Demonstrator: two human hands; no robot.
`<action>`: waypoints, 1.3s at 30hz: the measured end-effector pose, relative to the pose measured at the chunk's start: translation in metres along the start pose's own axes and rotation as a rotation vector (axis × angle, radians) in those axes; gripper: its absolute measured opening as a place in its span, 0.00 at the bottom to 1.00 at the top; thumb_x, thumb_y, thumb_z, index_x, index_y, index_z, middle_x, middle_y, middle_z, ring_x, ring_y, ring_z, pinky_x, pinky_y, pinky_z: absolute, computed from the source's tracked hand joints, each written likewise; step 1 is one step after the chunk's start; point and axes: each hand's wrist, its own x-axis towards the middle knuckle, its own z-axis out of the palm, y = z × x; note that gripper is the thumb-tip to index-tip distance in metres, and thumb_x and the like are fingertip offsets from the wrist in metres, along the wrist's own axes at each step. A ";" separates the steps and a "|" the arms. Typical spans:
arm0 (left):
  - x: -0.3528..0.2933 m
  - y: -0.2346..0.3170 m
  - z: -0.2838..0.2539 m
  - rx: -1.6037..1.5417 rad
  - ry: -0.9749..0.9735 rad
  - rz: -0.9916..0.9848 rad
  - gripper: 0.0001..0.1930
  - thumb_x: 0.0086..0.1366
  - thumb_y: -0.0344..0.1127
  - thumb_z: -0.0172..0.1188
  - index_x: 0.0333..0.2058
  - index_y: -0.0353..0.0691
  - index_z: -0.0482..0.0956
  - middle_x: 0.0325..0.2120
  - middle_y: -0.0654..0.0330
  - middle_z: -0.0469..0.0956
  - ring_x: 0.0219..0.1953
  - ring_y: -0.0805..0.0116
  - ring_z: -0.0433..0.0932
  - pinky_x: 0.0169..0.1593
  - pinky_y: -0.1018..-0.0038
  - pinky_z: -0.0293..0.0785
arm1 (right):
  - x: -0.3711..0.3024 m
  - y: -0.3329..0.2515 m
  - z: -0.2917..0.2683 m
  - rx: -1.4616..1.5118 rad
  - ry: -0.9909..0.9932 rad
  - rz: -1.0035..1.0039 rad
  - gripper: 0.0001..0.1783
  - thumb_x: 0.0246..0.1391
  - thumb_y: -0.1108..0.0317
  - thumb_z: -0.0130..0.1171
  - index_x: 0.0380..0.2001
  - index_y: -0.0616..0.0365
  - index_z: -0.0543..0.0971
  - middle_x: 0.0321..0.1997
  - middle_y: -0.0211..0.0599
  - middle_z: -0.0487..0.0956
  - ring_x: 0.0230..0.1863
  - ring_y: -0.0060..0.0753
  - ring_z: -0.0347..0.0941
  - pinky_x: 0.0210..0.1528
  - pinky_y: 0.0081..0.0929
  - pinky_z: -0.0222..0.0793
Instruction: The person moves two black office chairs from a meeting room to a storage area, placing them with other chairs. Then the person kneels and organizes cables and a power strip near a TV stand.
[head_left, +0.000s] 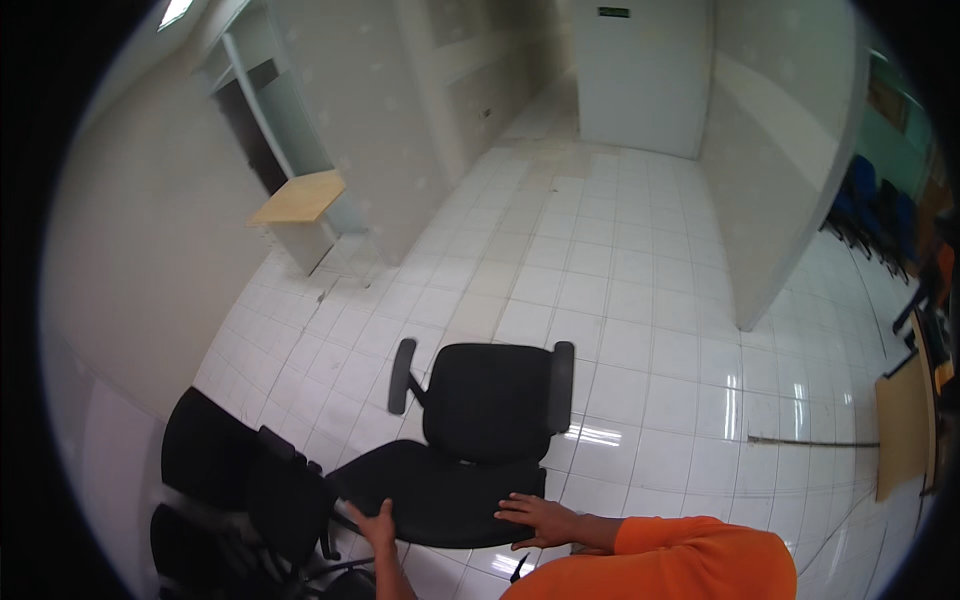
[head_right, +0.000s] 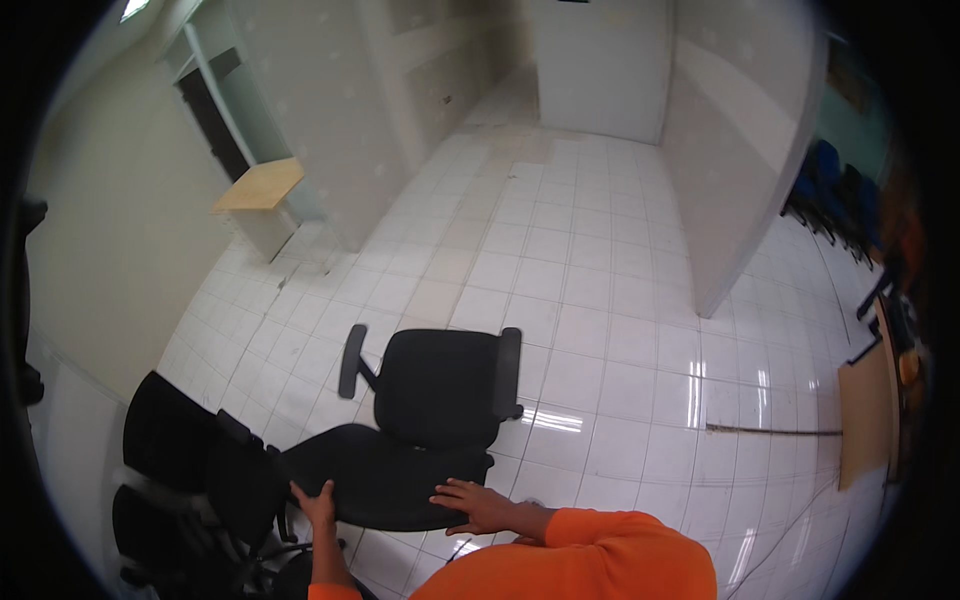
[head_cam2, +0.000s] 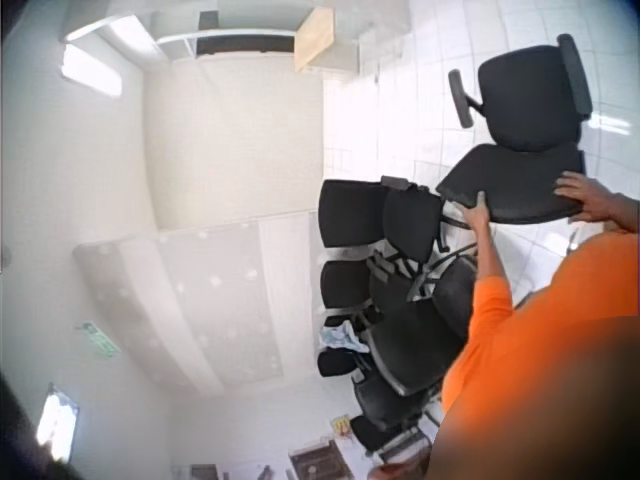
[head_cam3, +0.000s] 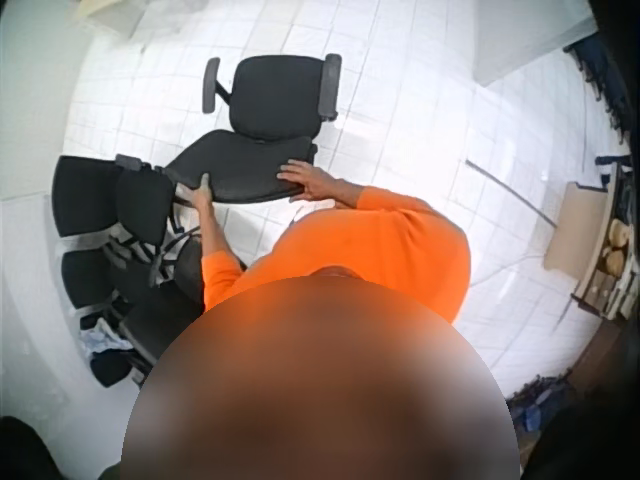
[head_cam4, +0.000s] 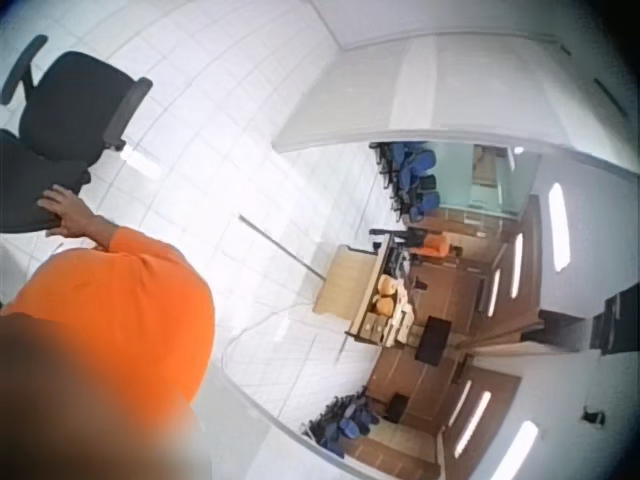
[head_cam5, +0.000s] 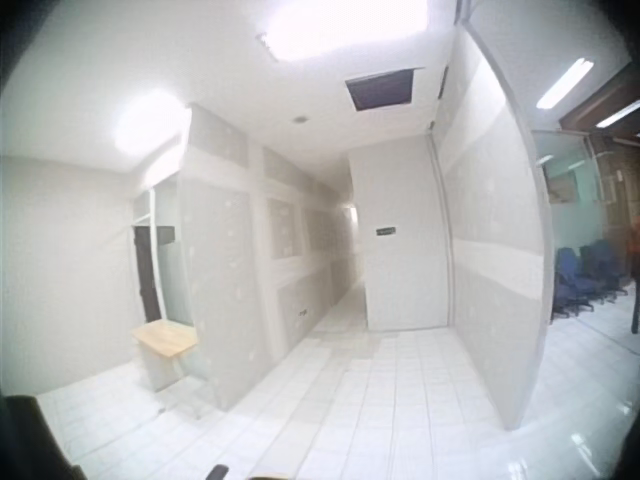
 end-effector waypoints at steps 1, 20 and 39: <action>-0.007 0.004 0.012 -0.007 -0.036 -0.031 0.57 0.54 0.31 0.73 0.74 0.33 0.42 0.65 0.40 0.65 0.64 0.52 0.70 0.67 0.69 0.63 | -0.007 0.009 -0.009 -0.009 -0.001 0.005 0.46 0.57 0.37 0.63 0.72 0.42 0.61 0.76 0.44 0.59 0.78 0.58 0.49 0.75 0.52 0.54; 0.005 0.172 0.268 0.379 -0.353 0.395 0.52 0.54 0.56 0.71 0.72 0.46 0.56 0.72 0.28 0.32 0.74 0.27 0.39 0.73 0.45 0.49 | -0.069 0.143 -0.231 -0.220 0.220 0.458 0.45 0.40 0.56 0.80 0.65 0.38 0.72 0.72 0.41 0.67 0.71 0.54 0.63 0.70 0.46 0.65; 0.086 0.346 0.592 0.389 -0.837 0.997 0.59 0.38 0.61 0.83 0.69 0.56 0.63 0.68 0.34 0.54 0.69 0.32 0.56 0.68 0.38 0.53 | -0.114 0.383 -0.470 -0.091 0.645 0.871 0.37 0.50 0.73 0.71 0.64 0.45 0.71 0.64 0.39 0.76 0.60 0.46 0.75 0.63 0.35 0.72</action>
